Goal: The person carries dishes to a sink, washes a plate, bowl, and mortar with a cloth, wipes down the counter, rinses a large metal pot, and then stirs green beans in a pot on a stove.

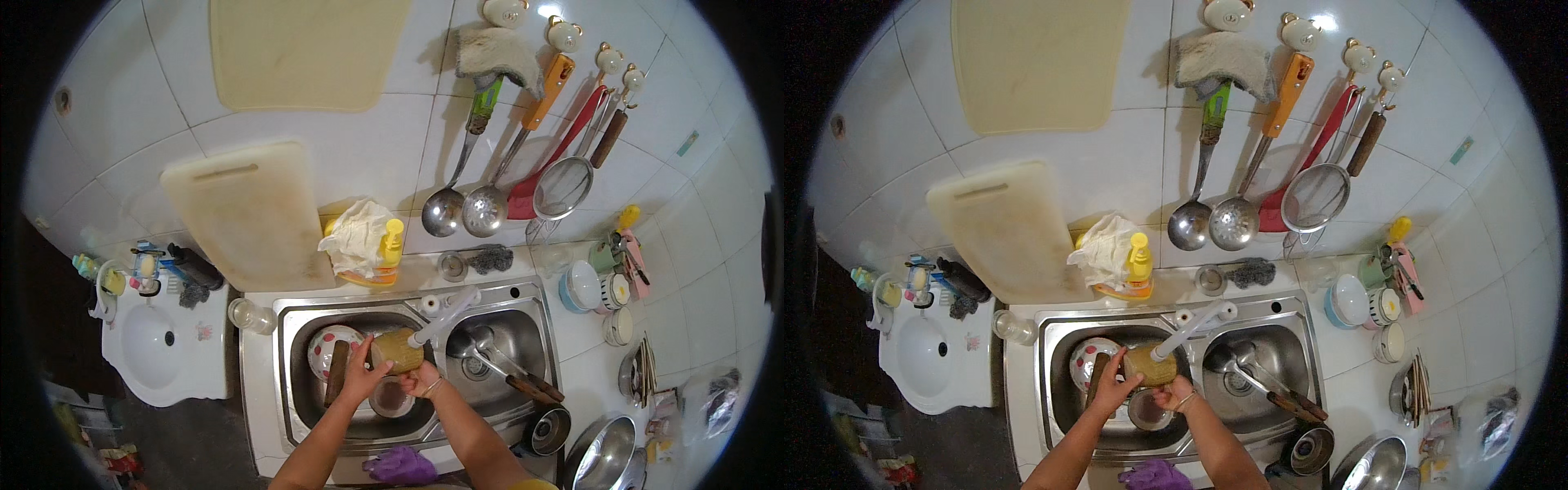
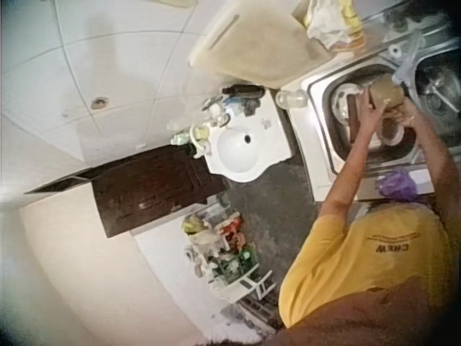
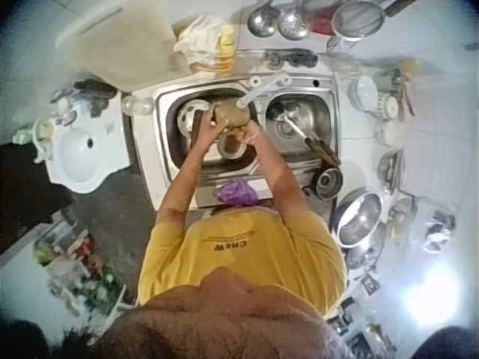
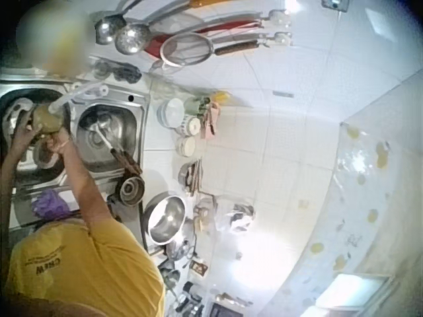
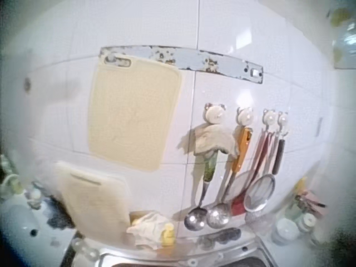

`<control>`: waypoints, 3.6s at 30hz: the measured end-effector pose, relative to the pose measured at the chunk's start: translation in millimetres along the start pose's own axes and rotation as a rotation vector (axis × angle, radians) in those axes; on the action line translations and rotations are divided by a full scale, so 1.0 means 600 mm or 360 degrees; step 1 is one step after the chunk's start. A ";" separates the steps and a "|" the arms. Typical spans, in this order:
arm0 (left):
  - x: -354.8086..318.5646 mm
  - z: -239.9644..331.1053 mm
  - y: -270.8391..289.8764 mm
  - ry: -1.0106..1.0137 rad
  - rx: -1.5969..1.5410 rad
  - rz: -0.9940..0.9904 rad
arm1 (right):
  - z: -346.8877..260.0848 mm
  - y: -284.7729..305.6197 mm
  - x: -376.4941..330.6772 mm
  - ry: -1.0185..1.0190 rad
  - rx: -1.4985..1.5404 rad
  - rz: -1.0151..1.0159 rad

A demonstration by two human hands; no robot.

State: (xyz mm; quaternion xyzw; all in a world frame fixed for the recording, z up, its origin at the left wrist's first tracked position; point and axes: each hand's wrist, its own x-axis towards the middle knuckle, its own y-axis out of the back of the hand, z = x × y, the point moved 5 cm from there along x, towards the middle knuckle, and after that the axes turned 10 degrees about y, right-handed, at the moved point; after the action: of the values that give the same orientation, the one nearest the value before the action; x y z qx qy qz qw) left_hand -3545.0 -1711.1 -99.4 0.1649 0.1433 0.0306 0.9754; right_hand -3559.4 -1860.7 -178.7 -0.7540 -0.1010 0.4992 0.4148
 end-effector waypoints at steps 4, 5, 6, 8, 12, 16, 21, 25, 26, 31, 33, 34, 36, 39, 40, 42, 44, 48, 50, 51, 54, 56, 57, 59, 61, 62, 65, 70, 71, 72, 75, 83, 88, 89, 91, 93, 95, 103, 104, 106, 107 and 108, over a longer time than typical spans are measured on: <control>0.003 0.009 -0.024 0.0126 -0.0402 -0.0066 | -0.006 -0.012 -0.027 0.0111 0.0145 -0.0009; -0.002 0.026 -0.030 0.0156 -0.0573 -0.0214 | -0.005 0.002 -0.025 0.0096 0.0160 -0.0001; -0.002 0.027 -0.036 0.0162 -0.0611 -0.0214 | -0.004 0.011 -0.026 0.0081 0.0175 0.0008; 0.002 0.020 -0.044 0.0175 -0.0678 -0.0206 | -0.004 0.016 -0.029 0.0127 0.0005 0.0108; -0.001 0.011 -0.060 0.0091 -0.0635 -0.0048 | -0.031 -0.002 -0.048 0.0496 -0.0318 0.0212; -0.020 -0.023 -0.080 0.0093 -0.0327 0.0369 | -0.057 -0.035 -0.068 0.0929 -0.0885 0.0540; -0.020 0.040 -0.064 0.0947 -0.1309 -0.0183 | -0.098 -0.075 -0.102 0.1148 -0.1724 0.0557; -0.016 -0.025 -0.073 0.1202 -0.1694 -0.0881 | -0.112 -0.104 -0.130 0.0838 -0.1991 0.0489; -0.019 -0.031 -0.077 0.1164 -0.1681 -0.0844 | -0.110 -0.102 -0.128 0.0752 -0.2008 0.0453; -0.028 -0.038 -0.081 0.1049 -0.1664 -0.0644 | -0.116 -0.129 -0.122 0.0709 -0.1924 0.0446; -0.025 -0.013 -0.068 0.0868 -0.1863 -0.0779 | -0.114 -0.135 -0.115 0.0807 -0.2206 0.0410; -0.024 -0.001 -0.055 0.0774 -0.1957 -0.0840 | -0.110 -0.137 -0.107 0.0891 -0.2464 0.0341; -0.022 -0.036 -0.062 0.0681 -0.2158 -0.0714 | -0.097 -0.143 -0.114 0.1208 -0.2628 0.0143; -0.039 -0.021 -0.071 0.0372 -0.1960 -0.0476 | -0.063 -0.088 -0.119 0.1309 -0.1798 -0.0124; -0.035 -0.030 -0.087 0.0464 -0.1818 -0.0471 | -0.072 -0.074 -0.114 0.1321 -0.1562 -0.0108; -0.015 -0.037 -0.100 0.0617 -0.1522 -0.0511 | -0.088 -0.051 -0.107 0.1330 -0.1090 -0.0062; -0.002 -0.014 -0.095 0.0974 -0.1581 -0.0600 | -0.101 -0.051 -0.087 0.1329 -0.1198 0.0077; -0.024 -0.021 -0.078 0.1330 -0.1545 -0.0777 | -0.079 -0.076 -0.063 0.1370 -0.1371 0.0029; -0.038 -0.037 -0.074 0.1482 -0.1415 -0.0883 | -0.065 -0.124 -0.104 0.1513 -0.1716 -0.0028; -0.046 -0.064 -0.078 0.1557 -0.1415 -0.1052 | -0.055 -0.111 -0.089 0.1610 -0.1693 -0.0012; -0.050 -0.081 -0.087 0.1562 -0.1134 -0.1013 | -0.057 -0.032 -0.032 0.1296 -0.1837 0.0515; -0.037 -0.102 -0.094 0.1308 -0.0802 -0.0788 | -0.065 -0.036 -0.029 0.1089 -0.1652 0.0690; -0.036 -0.097 -0.096 0.1349 -0.0995 -0.0685 | -0.072 -0.047 -0.037 0.0959 -0.1580 0.0672; -0.029 -0.036 -0.100 0.1062 -0.1086 -0.0517 | -0.076 0.032 -0.001 0.0891 -0.1483 0.0776; -0.019 -0.022 -0.092 0.0870 -0.1071 -0.0394 | -0.078 0.015 -0.002 0.0895 -0.1284 0.0635; -0.011 -0.019 -0.094 0.0808 -0.1017 -0.0384 | -0.084 0.001 -0.011 0.0905 -0.1190 0.0574; 0.008 0.000 -0.099 0.0783 -0.0926 -0.0220 | -0.111 -0.047 -0.052 0.1020 -0.2069 0.0880; 0.021 -0.037 -0.133 0.1307 -0.1819 -0.0456 | -0.109 -0.150 -0.117 0.1249 -0.2541 0.0705; 0.022 -0.035 -0.129 0.1376 -0.1945 -0.0511 | -0.106 -0.164 -0.118 0.1388 -0.2706 0.0592; 0.021 -0.036 -0.126 0.1443 -0.2072 -0.0564 | -0.103 -0.170 -0.120 0.1592 -0.2828 0.0508; 0.017 -0.020 -0.106 0.1426 -0.2217 -0.0528 | -0.092 -0.174 -0.118 0.1941 -0.2785 0.0222; -0.019 -0.007 -0.082 0.0771 -0.1575 -0.0020 | -0.082 -0.082 -0.034 0.1338 -0.0818 0.0282; -0.011 0.020 -0.049 0.0552 -0.1470 -0.0175 | -0.065 -0.087 -0.031 0.0880 -0.0495 0.0311; -0.014 0.049 -0.030 0.0367 -0.1150 -0.0194 | -0.078 -0.108 -0.049 0.0670 -0.0378 0.0186; -0.016 0.060 -0.035 0.0102 -0.0849 -0.0294 | -0.082 -0.086 -0.044 0.0415 -0.0283 0.0057; -0.013 0.051 -0.051 -0.0019 -0.0837 -0.0215 | -0.078 -0.060 -0.035 0.0492 -0.0266 0.0125; -0.015 0.043 -0.061 -0.0079 -0.0844 -0.0096 | -0.076 -0.088 -0.048 0.0677 -0.0252 0.0180; -0.022 0.012 -0.089 0.1079 -0.1838 -0.0535 | -0.100 -0.078 -0.078 0.1467 -0.1646 -0.0008; -0.027 0.006 -0.092 0.1237 -0.2018 -0.0642 | -0.103 -0.090 -0.085 0.1529 -0.1828 -0.0143; -0.026 0.012 -0.091 0.1147 -0.1863 -0.0864 | -0.107 -0.076 -0.074 0.1337 -0.1166 -0.0146; -0.026 0.018 -0.086 0.1153 -0.1820 -0.0961 | -0.105 -0.069 -0.071 0.1230 -0.0838 -0.0142; -0.027 0.021 -0.083 0.1158 -0.1777 -0.1057 | -0.099 -0.064 -0.072 0.1189 -0.0738 -0.0045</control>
State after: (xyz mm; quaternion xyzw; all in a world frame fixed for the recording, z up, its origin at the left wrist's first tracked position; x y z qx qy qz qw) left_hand -3556.3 -1764.1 -99.8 -0.4277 0.4625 -0.1449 0.7630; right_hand -3520.3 -1892.0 -112.6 -0.9544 -0.0636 0.1508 0.2495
